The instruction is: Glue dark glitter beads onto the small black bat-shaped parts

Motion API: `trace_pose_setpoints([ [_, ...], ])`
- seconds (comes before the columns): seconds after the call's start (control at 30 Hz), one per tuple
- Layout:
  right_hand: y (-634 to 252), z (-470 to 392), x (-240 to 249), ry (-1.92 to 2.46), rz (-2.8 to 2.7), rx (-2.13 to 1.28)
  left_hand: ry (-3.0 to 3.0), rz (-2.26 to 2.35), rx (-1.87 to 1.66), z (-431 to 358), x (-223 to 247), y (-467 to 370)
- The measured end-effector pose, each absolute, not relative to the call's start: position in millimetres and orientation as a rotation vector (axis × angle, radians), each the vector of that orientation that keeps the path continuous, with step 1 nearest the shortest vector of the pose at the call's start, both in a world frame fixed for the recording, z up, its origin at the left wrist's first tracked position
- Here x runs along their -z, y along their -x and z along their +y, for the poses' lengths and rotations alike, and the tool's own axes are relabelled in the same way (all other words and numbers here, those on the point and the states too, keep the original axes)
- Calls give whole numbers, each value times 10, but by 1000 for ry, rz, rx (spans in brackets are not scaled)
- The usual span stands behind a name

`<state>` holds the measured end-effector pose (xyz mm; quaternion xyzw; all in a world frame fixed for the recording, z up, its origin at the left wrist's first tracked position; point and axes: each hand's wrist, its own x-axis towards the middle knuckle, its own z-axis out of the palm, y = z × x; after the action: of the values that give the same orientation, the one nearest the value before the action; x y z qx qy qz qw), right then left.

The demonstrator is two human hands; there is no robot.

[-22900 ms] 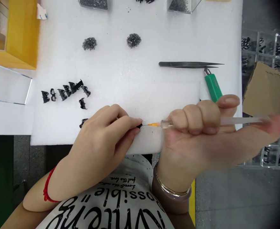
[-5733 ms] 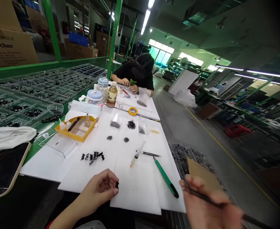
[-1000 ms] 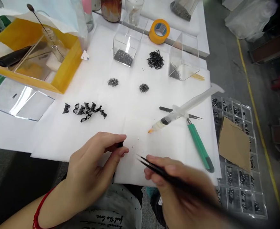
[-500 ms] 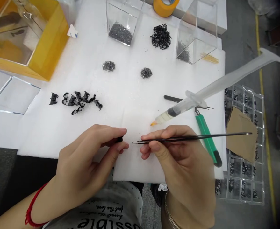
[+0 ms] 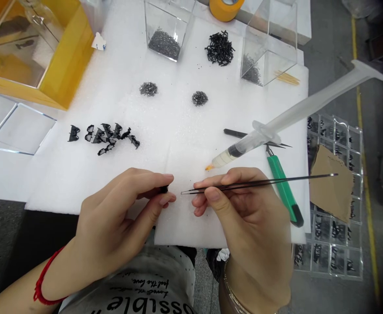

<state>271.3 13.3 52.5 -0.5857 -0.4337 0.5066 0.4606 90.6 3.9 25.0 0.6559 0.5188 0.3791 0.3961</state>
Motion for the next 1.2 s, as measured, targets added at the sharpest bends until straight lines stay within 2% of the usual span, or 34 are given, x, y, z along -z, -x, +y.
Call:
trace_pose_setpoints([
  [1.2, -2733, 99, -509, 1393, -1081, -1303, -1662, 1240, -1007, 45, -202, -873],
])
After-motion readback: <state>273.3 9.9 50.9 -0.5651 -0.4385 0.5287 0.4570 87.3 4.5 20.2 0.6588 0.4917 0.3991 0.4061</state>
